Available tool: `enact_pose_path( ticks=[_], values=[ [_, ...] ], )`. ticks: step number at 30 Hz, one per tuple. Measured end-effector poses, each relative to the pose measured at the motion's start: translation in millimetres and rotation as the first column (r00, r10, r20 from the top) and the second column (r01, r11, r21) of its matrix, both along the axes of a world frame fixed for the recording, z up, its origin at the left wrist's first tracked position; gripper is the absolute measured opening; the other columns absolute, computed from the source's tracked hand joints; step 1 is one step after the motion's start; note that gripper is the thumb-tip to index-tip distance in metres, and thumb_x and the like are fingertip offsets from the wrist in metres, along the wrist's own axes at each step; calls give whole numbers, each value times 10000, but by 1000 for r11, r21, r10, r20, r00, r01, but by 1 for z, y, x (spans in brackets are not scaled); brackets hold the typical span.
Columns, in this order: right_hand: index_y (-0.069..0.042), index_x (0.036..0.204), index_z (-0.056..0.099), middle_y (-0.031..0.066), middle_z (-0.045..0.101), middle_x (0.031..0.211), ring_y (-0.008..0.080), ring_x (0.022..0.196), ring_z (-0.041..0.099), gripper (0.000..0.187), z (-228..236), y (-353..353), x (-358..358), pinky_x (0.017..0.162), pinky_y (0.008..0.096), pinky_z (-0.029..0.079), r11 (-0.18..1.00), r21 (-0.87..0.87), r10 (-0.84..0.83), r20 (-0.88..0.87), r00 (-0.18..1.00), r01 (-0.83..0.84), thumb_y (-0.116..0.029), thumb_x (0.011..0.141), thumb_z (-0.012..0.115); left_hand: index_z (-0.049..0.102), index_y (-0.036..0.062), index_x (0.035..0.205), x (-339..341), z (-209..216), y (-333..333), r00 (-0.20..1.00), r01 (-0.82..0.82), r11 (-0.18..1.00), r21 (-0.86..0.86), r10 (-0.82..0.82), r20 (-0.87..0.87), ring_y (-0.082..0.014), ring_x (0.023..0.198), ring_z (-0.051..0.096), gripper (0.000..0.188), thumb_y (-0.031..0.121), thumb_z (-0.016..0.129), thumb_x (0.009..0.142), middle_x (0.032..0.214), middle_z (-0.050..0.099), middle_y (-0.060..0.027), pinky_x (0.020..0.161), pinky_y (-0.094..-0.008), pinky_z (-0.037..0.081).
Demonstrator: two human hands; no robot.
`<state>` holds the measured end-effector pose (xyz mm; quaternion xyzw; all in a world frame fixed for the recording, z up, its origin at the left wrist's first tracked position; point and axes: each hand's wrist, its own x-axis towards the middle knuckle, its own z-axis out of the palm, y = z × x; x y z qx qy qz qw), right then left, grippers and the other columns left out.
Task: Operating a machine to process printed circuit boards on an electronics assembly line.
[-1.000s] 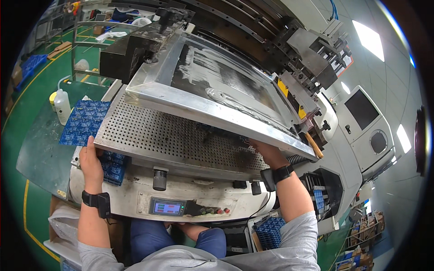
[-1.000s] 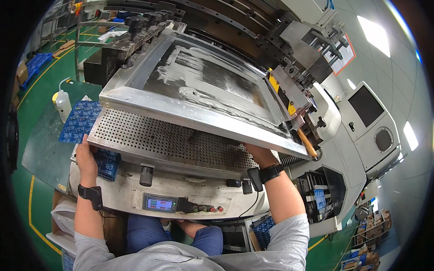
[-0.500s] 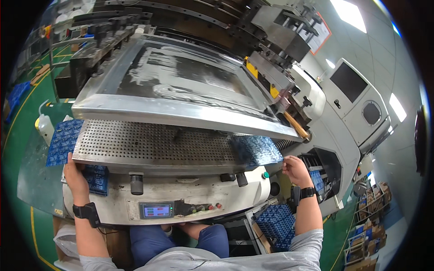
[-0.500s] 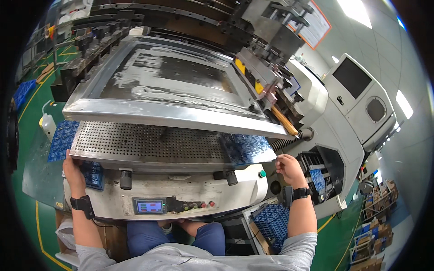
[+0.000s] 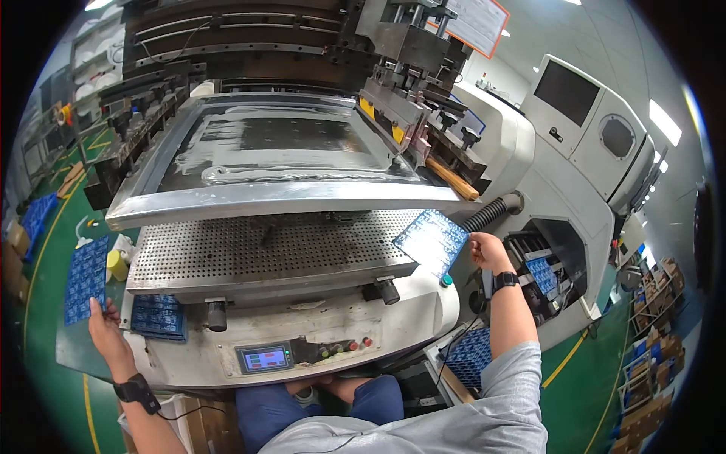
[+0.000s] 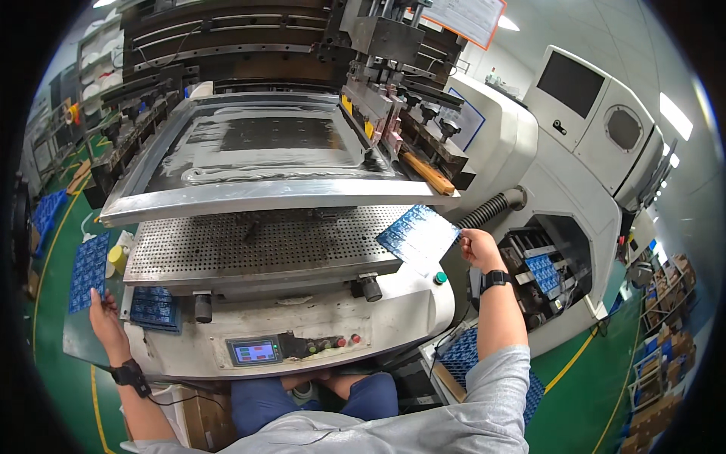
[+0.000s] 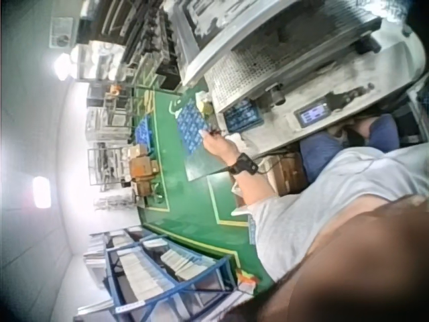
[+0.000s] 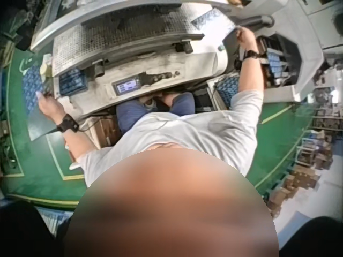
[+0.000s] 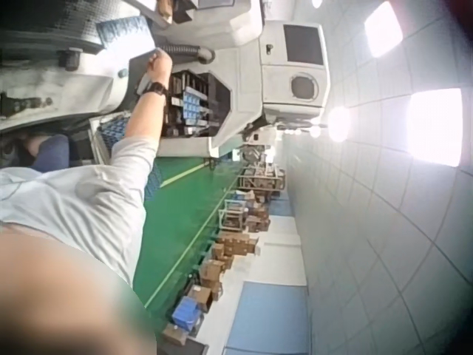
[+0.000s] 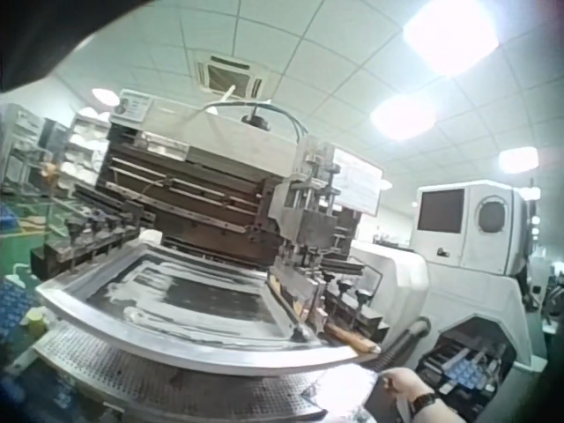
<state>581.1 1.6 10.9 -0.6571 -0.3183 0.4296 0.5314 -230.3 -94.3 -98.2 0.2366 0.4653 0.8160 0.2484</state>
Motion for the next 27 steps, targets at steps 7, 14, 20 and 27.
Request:
enact_pose_path(
  ticks=[7, 14, 20, 27],
  values=[
    [2, 1063, 677, 62, 626, 751, 156, 659, 595, 221, 19, -33, -59, 594, 293, 461, 964, 260, -152, 725, 672, -63, -148, 918, 607, 625, 47, 988, 31, 53, -33, 986, 165, 986, 37, -164, -22, -107, 765, 539, 318, 361, 581, 1003, 859, 614, -29, 707, -253, 426],
    [-17, 878, 659, 129, 626, 825, 337, 806, 582, 115, 61, -104, -186, 733, 425, 484, 717, 262, -318, 948, 31, -646, -21, 768, 692, 615, 69, 1063, 104, 91, 14, 827, 554, 832, 36, -555, 86, -161, 790, 577, 252, 304, 607, 974, 871, 630, -40, 704, -305, 448],
    [-48, 977, 670, 115, 624, 891, 323, 863, 582, 216, 53, -75, -263, 787, 413, 489, 583, 268, -255, 957, 140, -767, -84, 769, 710, 584, 42, 1148, 191, 116, 85, 601, 798, 601, -37, -790, 123, -193, 756, 619, 262, 260, 558, 1006, 917, 671, -108, 707, -335, 517],
    [-45, 1176, 612, 212, 603, 1140, 409, 1095, 549, 368, 18, 10, -303, 957, 495, 448, 684, 345, -292, 937, 193, -642, -162, 832, 669, 594, 95, 1171, 221, 131, 152, 288, 848, 330, -416, -944, -162, -170, 852, 621, 232, 254, 531, 1014, 1054, 643, -81, 782, -318, 520]
  ],
)
